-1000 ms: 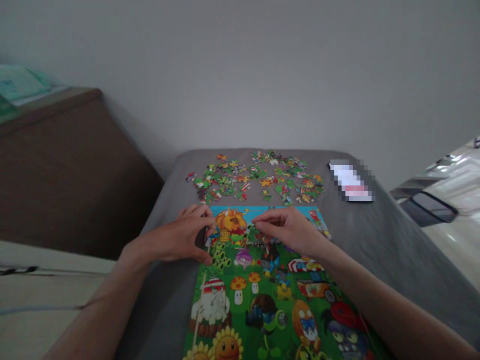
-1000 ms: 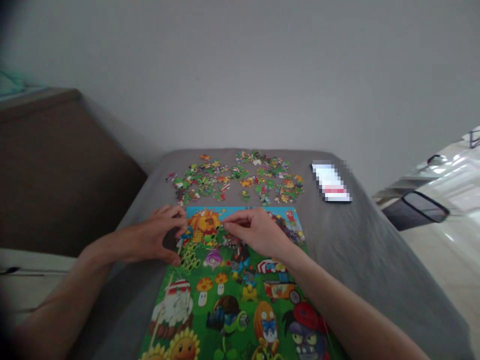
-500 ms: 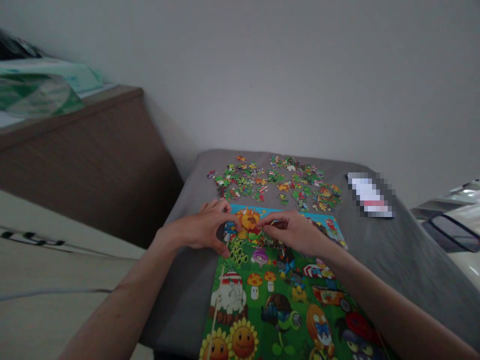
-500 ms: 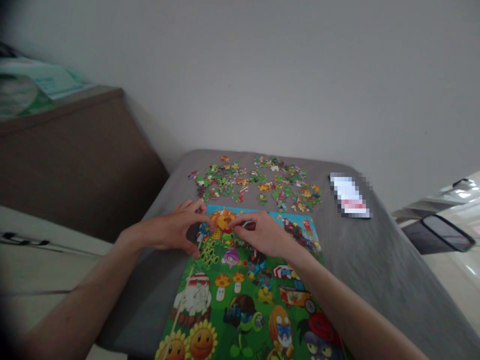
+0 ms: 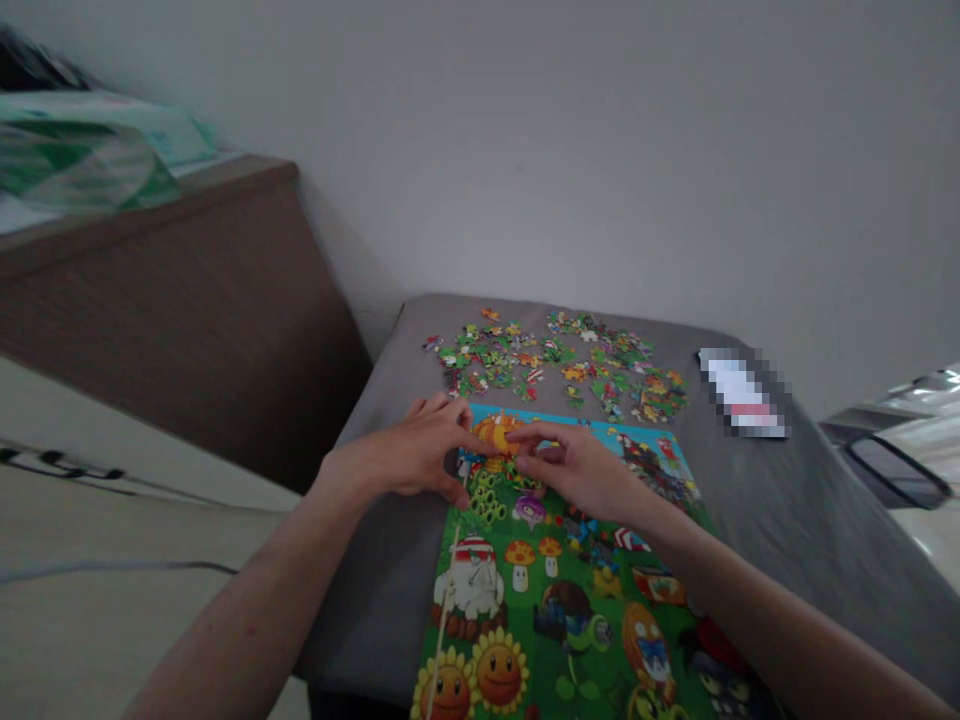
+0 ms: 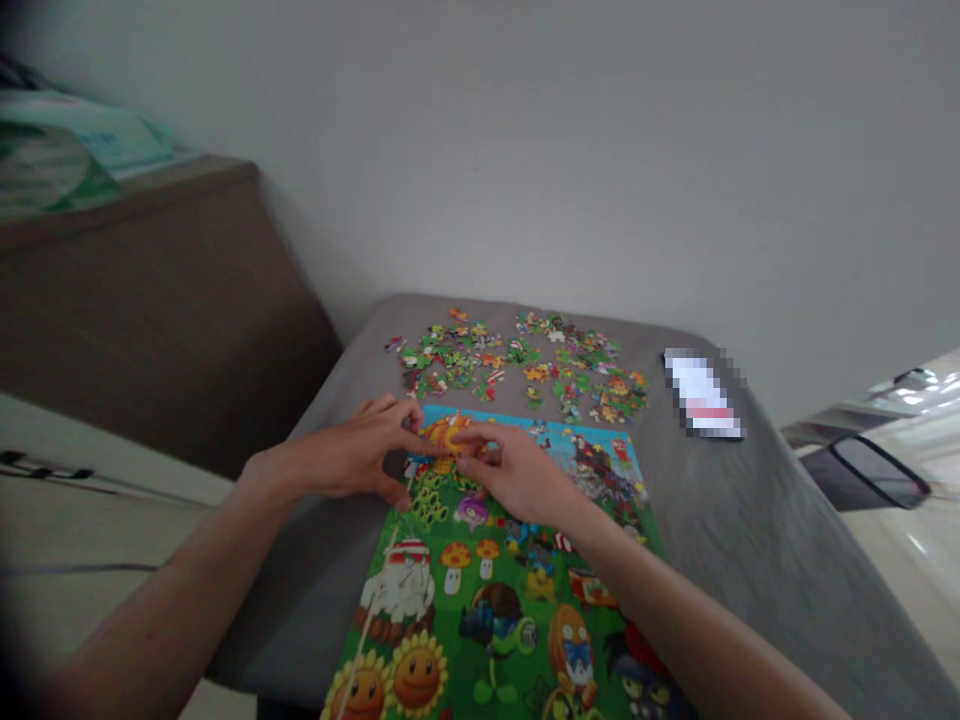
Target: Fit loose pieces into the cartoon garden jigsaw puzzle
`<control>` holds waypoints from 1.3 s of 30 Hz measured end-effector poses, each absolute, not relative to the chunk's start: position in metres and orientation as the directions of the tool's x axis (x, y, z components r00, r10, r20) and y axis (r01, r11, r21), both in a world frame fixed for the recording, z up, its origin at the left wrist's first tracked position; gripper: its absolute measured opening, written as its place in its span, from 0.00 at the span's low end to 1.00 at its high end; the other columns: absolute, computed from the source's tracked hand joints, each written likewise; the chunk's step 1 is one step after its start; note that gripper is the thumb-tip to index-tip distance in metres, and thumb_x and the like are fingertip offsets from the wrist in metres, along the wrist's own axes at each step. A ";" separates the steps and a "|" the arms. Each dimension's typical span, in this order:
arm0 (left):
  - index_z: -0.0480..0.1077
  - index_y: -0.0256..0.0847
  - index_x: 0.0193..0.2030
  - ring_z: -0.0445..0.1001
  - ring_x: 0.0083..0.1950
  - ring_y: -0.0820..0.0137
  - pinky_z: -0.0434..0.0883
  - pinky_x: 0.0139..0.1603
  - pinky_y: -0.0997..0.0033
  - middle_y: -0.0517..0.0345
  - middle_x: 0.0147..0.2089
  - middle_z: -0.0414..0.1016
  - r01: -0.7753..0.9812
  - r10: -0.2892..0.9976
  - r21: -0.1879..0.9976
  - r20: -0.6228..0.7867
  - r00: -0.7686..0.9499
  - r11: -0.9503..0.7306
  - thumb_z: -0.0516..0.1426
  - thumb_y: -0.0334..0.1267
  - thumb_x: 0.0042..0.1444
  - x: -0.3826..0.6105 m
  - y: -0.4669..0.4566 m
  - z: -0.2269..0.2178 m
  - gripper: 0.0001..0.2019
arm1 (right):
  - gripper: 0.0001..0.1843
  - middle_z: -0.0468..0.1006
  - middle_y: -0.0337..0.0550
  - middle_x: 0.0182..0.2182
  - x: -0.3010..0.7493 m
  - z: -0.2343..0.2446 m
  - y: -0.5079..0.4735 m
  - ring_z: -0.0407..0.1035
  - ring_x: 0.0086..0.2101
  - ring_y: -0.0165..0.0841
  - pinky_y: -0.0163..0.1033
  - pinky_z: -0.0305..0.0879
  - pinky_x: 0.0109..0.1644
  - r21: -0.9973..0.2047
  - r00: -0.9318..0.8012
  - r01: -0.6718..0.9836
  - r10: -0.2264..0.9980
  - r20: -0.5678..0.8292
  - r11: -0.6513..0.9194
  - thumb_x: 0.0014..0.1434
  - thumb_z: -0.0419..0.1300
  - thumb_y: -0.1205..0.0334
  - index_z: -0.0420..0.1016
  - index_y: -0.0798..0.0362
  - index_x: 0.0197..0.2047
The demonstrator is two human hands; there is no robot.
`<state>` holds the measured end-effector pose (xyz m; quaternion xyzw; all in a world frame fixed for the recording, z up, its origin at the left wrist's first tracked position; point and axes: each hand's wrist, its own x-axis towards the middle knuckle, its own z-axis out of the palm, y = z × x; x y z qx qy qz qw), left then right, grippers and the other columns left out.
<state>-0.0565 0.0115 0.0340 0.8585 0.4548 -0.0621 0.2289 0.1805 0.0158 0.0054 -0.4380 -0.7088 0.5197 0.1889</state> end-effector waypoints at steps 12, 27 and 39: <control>0.53 0.63 0.73 0.57 0.59 0.55 0.58 0.61 0.55 0.54 0.59 0.59 0.837 0.785 0.346 -0.320 0.531 -0.425 0.68 0.53 0.47 -0.060 0.013 0.024 0.47 | 0.05 0.80 0.37 0.28 0.164 0.011 -0.008 0.70 0.28 0.28 0.34 0.65 0.34 -0.860 -0.631 0.477 0.752 -0.192 0.181 0.60 0.63 0.68 0.82 0.53 0.35; 0.57 0.61 0.71 0.57 0.60 0.53 0.59 0.62 0.54 0.54 0.59 0.60 0.827 0.787 0.370 -0.302 0.537 -0.423 0.67 0.55 0.47 -0.060 0.012 0.024 0.45 | 0.17 0.80 0.46 0.48 0.170 0.004 -0.015 0.73 0.49 0.40 0.47 0.68 0.55 -0.639 -0.671 0.560 0.741 0.022 0.527 0.60 0.68 0.57 0.78 0.51 0.52; 0.54 0.60 0.72 0.56 0.61 0.53 0.57 0.63 0.54 0.54 0.61 0.60 0.848 0.781 0.348 -0.354 0.514 -0.400 0.68 0.51 0.48 -0.057 0.011 0.030 0.45 | 0.19 0.78 0.46 0.53 0.176 -0.004 -0.018 0.73 0.52 0.41 0.48 0.69 0.58 -0.648 -0.697 0.532 0.716 0.030 0.545 0.62 0.64 0.68 0.74 0.49 0.56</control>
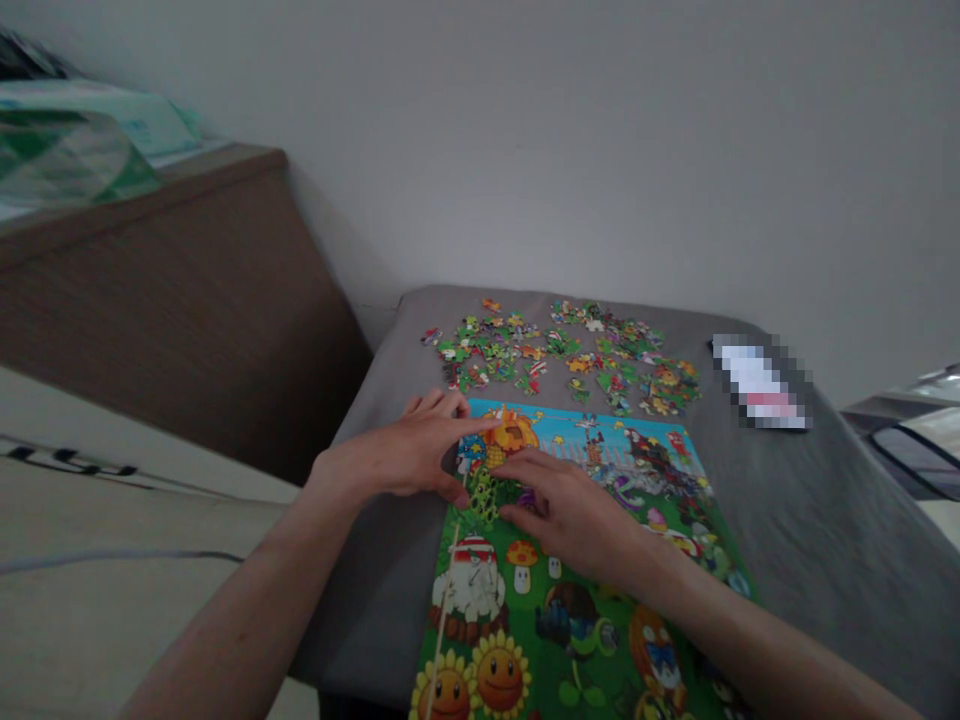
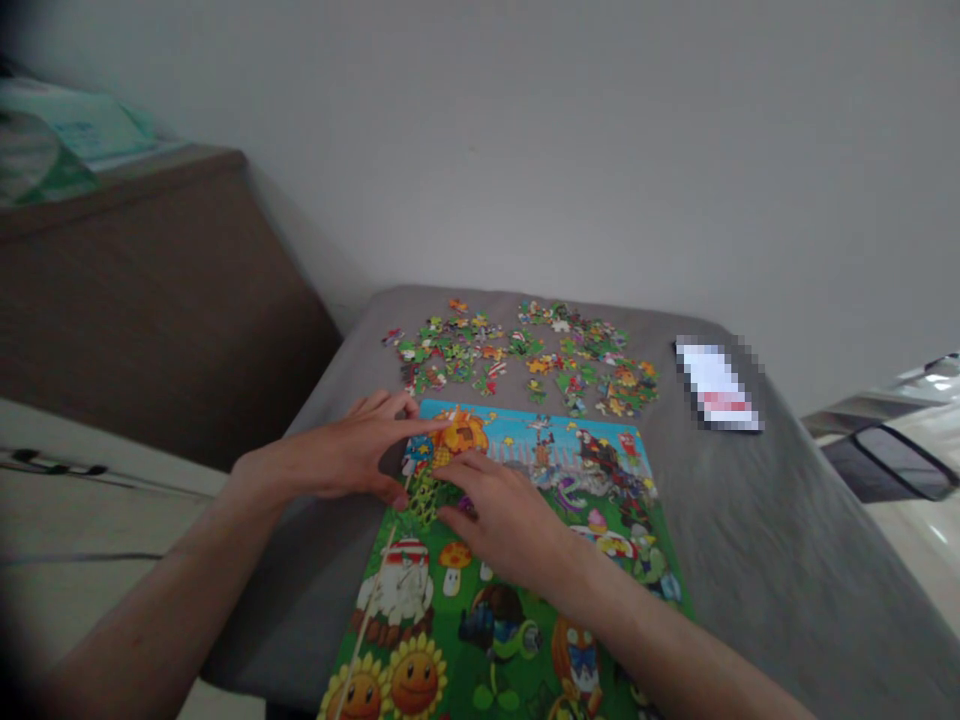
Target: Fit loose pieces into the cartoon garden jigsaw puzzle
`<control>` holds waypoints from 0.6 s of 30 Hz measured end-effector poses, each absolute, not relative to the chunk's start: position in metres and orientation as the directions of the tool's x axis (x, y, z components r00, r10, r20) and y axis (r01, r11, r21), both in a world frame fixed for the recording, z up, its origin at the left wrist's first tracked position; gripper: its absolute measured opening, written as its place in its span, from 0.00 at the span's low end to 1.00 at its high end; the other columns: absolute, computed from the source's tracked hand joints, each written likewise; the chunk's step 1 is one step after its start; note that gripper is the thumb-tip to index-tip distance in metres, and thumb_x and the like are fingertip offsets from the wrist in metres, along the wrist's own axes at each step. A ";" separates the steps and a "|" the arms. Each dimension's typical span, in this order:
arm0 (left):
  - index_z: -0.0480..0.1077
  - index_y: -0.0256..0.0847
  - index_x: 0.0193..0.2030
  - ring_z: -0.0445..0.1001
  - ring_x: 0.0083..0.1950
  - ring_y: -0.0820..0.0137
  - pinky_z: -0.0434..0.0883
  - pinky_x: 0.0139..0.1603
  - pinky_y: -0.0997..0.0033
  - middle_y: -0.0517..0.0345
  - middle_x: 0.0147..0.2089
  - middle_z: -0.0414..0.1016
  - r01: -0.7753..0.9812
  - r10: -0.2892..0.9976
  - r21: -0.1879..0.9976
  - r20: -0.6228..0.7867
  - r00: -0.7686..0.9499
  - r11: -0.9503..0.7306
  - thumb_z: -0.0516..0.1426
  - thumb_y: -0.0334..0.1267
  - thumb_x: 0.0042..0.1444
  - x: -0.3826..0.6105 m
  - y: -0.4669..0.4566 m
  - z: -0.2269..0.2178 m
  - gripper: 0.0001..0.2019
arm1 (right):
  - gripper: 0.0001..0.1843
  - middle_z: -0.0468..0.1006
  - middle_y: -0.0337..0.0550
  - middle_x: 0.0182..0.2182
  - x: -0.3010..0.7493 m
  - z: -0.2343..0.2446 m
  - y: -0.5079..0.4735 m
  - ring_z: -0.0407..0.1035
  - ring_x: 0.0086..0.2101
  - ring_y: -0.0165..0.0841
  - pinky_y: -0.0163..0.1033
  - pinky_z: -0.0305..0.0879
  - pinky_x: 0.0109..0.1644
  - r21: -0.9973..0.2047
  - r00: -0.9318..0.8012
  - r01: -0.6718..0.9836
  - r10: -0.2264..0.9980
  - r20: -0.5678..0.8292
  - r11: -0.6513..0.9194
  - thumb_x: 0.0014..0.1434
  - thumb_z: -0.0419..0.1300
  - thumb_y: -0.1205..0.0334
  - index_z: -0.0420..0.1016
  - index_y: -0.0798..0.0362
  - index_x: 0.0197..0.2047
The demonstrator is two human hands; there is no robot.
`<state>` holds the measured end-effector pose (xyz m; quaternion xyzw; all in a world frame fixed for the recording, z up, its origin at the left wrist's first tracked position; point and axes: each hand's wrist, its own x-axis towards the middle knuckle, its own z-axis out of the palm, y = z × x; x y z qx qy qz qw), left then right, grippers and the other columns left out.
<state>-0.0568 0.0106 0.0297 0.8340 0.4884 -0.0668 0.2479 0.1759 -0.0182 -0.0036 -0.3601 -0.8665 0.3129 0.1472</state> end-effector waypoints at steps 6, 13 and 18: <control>0.52 0.65 0.72 0.56 0.60 0.55 0.58 0.62 0.56 0.56 0.60 0.59 0.858 0.792 0.337 -0.356 0.497 -0.387 0.68 0.51 0.48 -0.056 0.010 0.028 0.46 | 0.19 0.77 0.47 0.55 0.176 -0.010 -0.020 0.72 0.53 0.41 0.50 0.69 0.59 -0.627 -0.690 0.529 0.720 0.076 0.573 0.64 0.59 0.68 0.72 0.49 0.58; 0.54 0.66 0.72 0.56 0.60 0.57 0.58 0.62 0.57 0.57 0.58 0.60 0.836 0.780 0.369 -0.336 0.528 -0.407 0.67 0.51 0.49 -0.059 0.012 0.025 0.44 | 0.20 0.75 0.49 0.57 0.171 -0.011 -0.017 0.73 0.53 0.43 0.51 0.71 0.57 -0.561 -0.687 0.526 0.708 0.163 0.639 0.66 0.57 0.67 0.70 0.51 0.60; 0.54 0.65 0.71 0.57 0.59 0.56 0.59 0.60 0.56 0.56 0.57 0.61 0.834 0.778 0.361 -0.332 0.533 -0.418 0.66 0.53 0.50 -0.058 0.012 0.025 0.43 | 0.14 0.76 0.49 0.55 0.169 -0.012 -0.014 0.76 0.48 0.41 0.47 0.75 0.49 -0.501 -0.722 0.530 0.674 0.155 0.684 0.68 0.55 0.65 0.76 0.51 0.54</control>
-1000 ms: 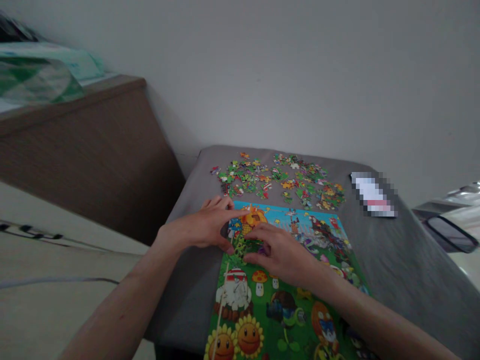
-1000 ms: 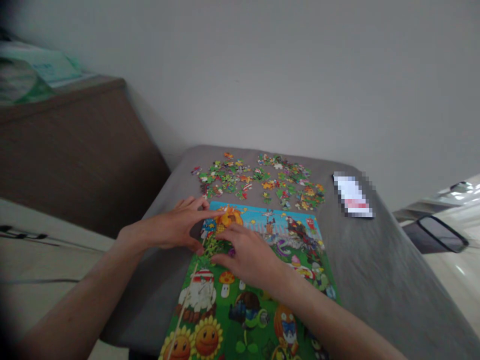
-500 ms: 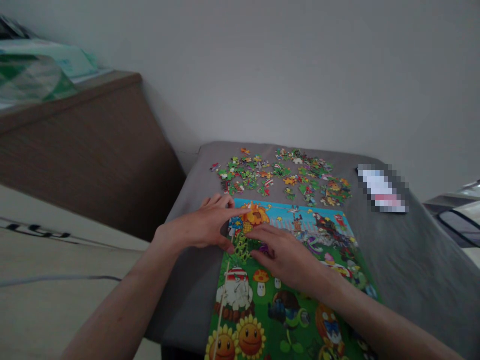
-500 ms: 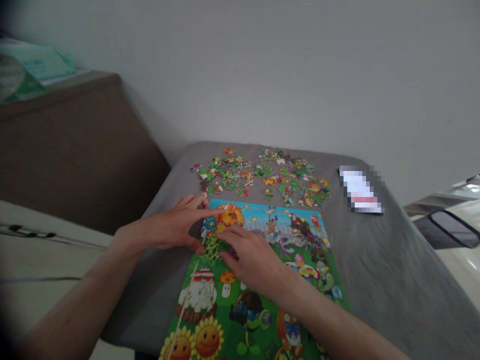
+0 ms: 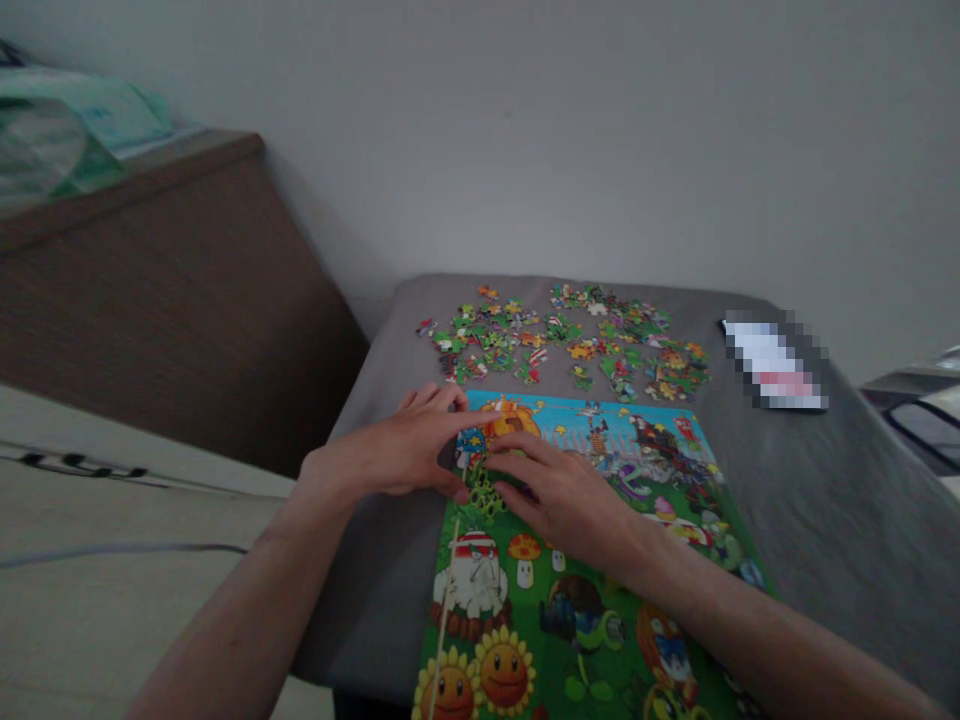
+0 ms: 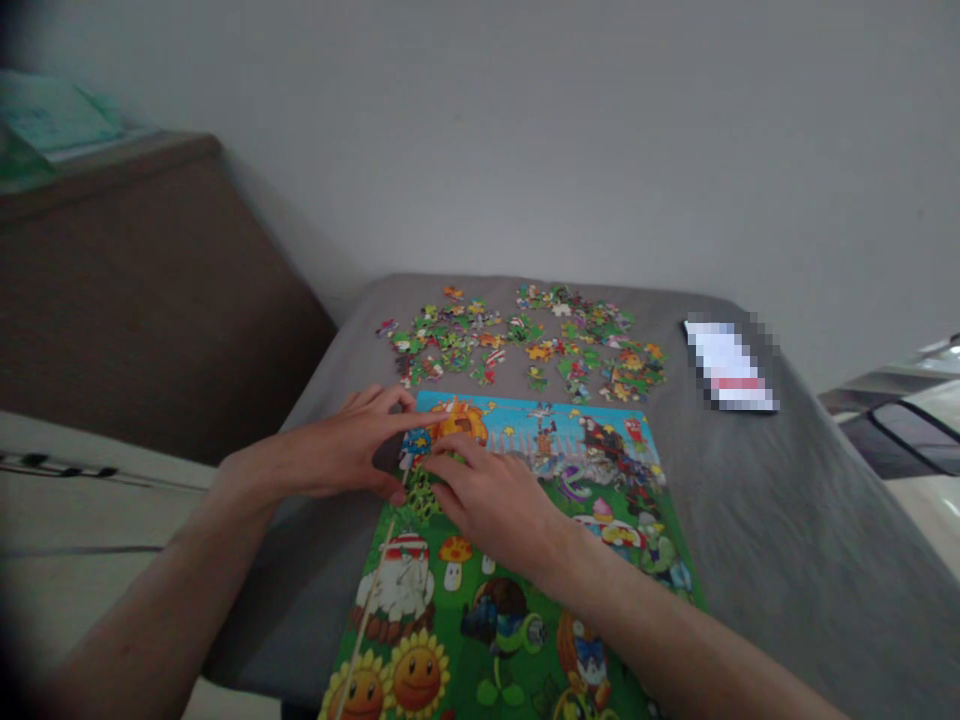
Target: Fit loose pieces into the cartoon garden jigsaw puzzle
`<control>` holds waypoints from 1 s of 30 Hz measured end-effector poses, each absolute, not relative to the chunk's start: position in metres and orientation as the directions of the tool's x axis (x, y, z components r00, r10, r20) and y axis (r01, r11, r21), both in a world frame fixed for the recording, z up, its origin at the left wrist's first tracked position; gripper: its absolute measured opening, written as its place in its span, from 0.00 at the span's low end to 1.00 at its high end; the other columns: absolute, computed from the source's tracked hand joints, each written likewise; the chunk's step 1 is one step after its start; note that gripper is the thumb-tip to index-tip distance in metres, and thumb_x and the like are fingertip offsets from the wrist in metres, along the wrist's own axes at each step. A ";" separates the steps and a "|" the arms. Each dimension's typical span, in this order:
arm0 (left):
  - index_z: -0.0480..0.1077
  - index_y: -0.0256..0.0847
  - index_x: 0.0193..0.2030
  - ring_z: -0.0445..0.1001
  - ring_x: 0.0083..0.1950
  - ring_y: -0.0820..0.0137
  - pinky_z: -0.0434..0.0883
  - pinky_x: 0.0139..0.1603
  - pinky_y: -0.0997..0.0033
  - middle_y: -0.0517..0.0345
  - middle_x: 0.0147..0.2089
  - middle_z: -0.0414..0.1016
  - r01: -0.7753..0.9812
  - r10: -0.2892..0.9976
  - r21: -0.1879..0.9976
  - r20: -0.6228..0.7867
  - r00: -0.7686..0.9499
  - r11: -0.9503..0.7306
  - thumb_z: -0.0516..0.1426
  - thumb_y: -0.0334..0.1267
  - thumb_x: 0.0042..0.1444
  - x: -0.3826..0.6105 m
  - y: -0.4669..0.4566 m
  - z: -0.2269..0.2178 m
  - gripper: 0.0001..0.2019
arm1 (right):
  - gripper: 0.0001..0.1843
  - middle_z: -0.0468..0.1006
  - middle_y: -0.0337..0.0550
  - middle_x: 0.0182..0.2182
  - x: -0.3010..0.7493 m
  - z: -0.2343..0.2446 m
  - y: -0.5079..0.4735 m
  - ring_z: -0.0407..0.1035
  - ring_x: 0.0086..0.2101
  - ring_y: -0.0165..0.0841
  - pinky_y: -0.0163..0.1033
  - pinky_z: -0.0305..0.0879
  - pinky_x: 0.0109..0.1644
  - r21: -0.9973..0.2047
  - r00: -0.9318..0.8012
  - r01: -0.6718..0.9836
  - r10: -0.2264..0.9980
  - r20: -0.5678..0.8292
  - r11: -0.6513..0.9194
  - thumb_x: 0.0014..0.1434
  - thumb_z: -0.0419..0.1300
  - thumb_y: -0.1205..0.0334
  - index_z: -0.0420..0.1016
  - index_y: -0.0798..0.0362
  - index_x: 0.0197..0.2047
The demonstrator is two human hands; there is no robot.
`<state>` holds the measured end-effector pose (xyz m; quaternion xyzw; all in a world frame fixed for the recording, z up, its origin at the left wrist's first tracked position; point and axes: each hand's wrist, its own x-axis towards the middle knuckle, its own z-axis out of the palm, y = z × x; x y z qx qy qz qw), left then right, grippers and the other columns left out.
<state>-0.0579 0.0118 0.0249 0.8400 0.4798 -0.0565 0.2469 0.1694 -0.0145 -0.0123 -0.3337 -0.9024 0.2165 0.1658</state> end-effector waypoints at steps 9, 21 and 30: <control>0.62 0.64 0.68 0.57 0.58 0.57 0.59 0.60 0.57 0.57 0.56 0.61 0.848 0.773 0.338 -0.366 0.518 -0.408 0.66 0.52 0.51 -0.056 0.011 0.030 0.37 | 0.12 0.79 0.47 0.52 0.177 -0.011 -0.012 0.76 0.48 0.39 0.47 0.72 0.55 -0.490 -0.767 0.504 0.629 0.124 0.711 0.69 0.56 0.63 0.81 0.50 0.48; 0.56 0.61 0.72 0.56 0.62 0.55 0.57 0.63 0.57 0.55 0.60 0.59 0.851 0.779 0.344 -0.363 0.511 -0.398 0.67 0.55 0.49 -0.059 0.010 0.028 0.44 | 0.12 0.78 0.47 0.53 0.181 -0.005 -0.014 0.77 0.45 0.40 0.45 0.74 0.48 -0.415 -0.794 0.522 0.602 0.082 0.745 0.69 0.56 0.64 0.81 0.50 0.46; 0.57 0.61 0.71 0.58 0.60 0.56 0.59 0.63 0.56 0.56 0.59 0.61 0.836 0.777 0.338 -0.333 0.535 -0.431 0.65 0.52 0.51 -0.060 0.008 0.031 0.41 | 0.11 0.80 0.46 0.50 0.178 -0.007 -0.016 0.78 0.43 0.37 0.43 0.74 0.47 -0.415 -0.778 0.516 0.613 0.140 0.750 0.68 0.57 0.66 0.82 0.51 0.45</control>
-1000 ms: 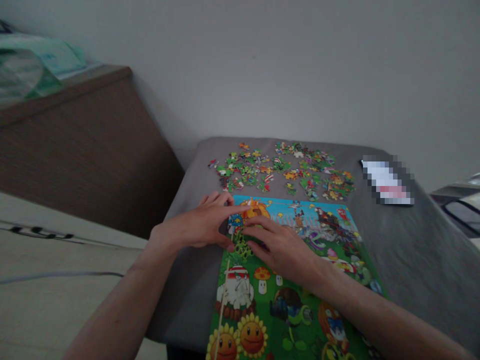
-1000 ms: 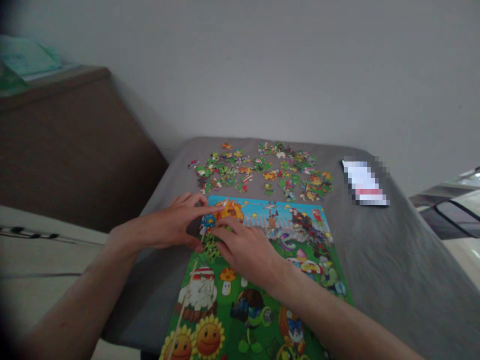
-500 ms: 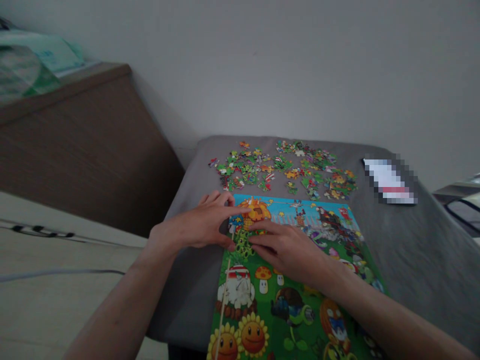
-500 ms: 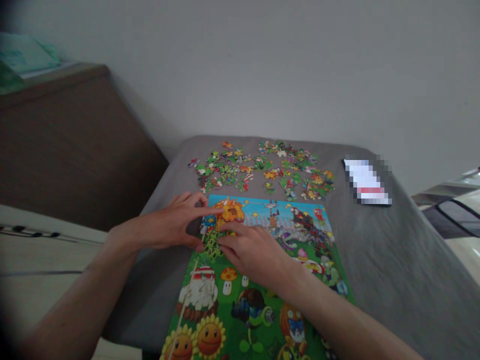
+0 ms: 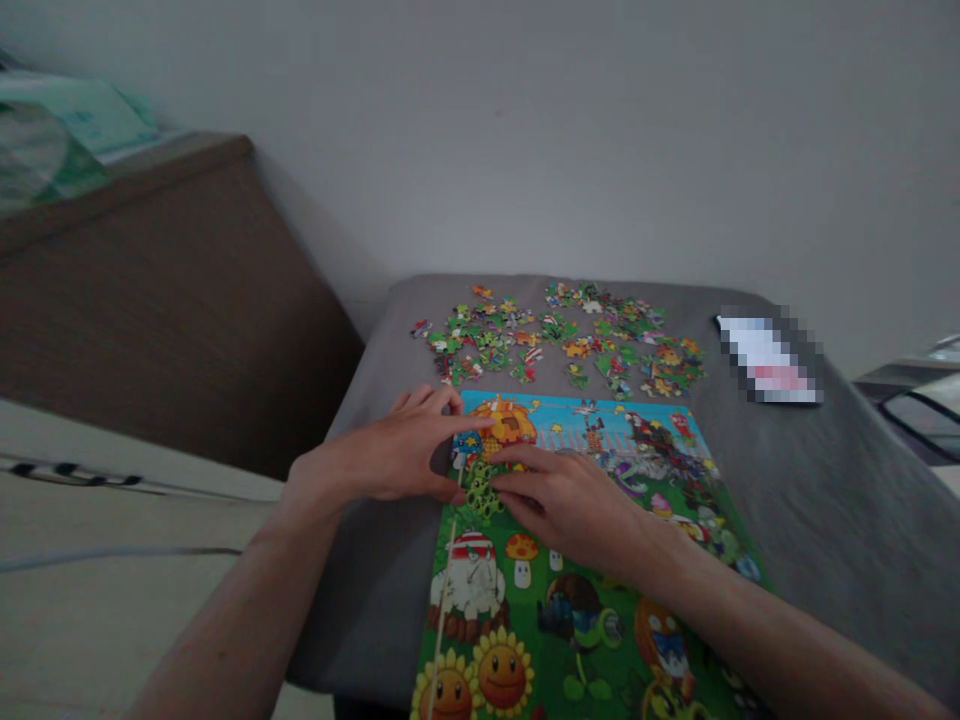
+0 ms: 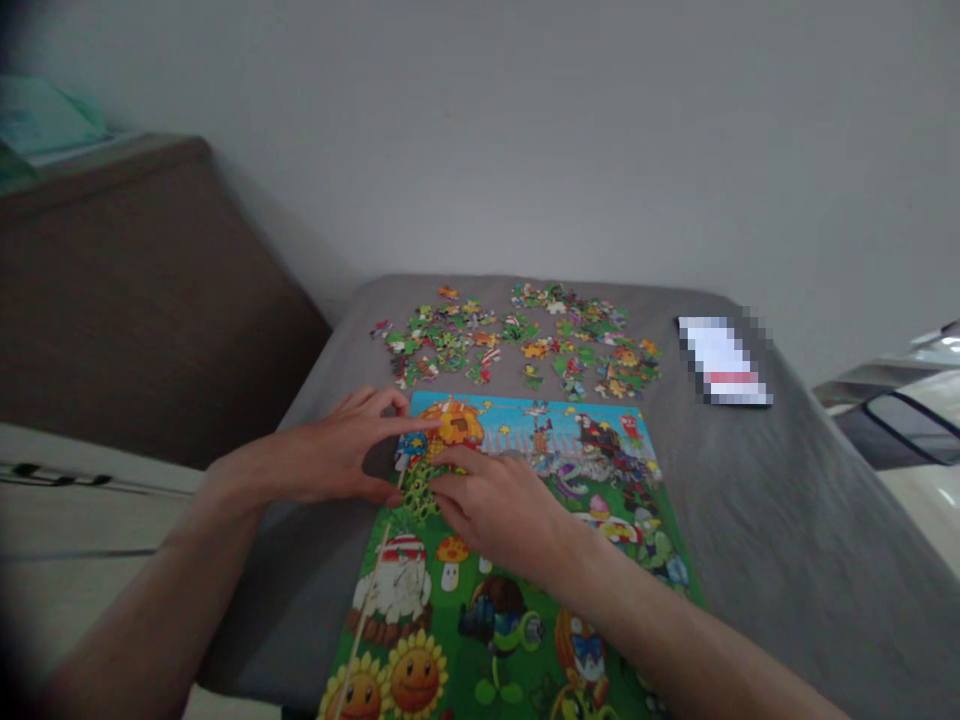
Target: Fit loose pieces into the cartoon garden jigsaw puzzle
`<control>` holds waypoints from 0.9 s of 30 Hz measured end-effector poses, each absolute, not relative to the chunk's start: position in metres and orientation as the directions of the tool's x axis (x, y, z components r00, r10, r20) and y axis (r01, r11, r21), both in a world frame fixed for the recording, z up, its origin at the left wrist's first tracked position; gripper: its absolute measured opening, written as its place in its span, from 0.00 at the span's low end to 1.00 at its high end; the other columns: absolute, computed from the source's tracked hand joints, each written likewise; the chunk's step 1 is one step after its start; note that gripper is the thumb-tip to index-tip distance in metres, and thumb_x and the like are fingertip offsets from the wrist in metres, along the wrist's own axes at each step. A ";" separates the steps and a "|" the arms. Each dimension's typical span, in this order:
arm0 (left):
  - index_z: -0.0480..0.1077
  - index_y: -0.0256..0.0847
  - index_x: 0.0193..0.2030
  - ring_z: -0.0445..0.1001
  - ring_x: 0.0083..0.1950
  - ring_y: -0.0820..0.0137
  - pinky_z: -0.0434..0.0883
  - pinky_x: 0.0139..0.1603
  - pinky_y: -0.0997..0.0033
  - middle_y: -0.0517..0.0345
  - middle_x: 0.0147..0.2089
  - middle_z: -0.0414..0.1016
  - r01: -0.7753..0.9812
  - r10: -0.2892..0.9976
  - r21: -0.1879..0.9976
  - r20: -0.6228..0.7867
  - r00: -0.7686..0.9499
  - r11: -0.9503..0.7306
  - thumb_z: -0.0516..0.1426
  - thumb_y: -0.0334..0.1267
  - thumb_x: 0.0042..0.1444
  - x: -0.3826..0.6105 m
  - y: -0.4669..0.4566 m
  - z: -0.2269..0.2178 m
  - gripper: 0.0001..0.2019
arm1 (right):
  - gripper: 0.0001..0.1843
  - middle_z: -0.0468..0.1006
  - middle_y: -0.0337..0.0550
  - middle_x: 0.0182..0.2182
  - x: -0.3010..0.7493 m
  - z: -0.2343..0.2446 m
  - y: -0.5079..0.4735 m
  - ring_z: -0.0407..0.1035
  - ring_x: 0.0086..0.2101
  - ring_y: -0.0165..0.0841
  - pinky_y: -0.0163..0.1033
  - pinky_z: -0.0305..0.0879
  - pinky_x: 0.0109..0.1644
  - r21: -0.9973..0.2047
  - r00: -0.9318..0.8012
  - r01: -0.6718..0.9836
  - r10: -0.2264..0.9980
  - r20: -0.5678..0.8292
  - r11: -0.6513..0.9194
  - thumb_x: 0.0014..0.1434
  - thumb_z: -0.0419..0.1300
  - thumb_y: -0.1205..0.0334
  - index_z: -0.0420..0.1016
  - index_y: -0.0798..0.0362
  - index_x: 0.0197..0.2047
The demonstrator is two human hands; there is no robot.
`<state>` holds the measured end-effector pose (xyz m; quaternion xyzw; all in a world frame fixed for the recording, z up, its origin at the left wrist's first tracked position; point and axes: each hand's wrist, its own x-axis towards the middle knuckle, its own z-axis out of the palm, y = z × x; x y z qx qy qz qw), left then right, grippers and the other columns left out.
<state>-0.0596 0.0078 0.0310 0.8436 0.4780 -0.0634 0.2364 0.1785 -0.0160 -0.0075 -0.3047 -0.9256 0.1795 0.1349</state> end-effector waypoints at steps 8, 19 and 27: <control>0.59 0.61 0.70 0.58 0.61 0.56 0.59 0.64 0.56 0.57 0.59 0.62 0.840 0.782 0.362 -0.340 0.522 -0.404 0.66 0.50 0.51 -0.062 0.008 0.028 0.39 | 0.12 0.80 0.45 0.51 0.178 -0.011 -0.016 0.77 0.43 0.35 0.41 0.72 0.45 -0.410 -0.768 0.519 0.619 0.162 0.750 0.67 0.57 0.66 0.82 0.50 0.46; 0.58 0.66 0.70 0.61 0.63 0.54 0.61 0.65 0.53 0.57 0.60 0.65 0.808 0.818 0.439 -0.235 0.525 -0.392 0.66 0.53 0.52 -0.077 0.012 0.019 0.39 | 0.12 0.81 0.46 0.49 0.210 0.031 0.008 0.76 0.42 0.31 0.37 0.73 0.42 -0.512 -0.495 0.455 0.685 0.535 0.728 0.66 0.56 0.66 0.81 0.51 0.46; 0.62 0.61 0.69 0.65 0.61 0.51 0.64 0.63 0.49 0.53 0.60 0.67 0.825 0.879 0.367 -0.034 0.475 -0.431 0.57 0.65 0.57 -0.086 0.029 -0.004 0.34 | 0.13 0.82 0.45 0.41 0.320 0.053 0.090 0.72 0.32 0.31 0.37 0.69 0.35 -0.605 0.044 0.682 0.803 0.594 0.411 0.64 0.55 0.61 0.80 0.53 0.45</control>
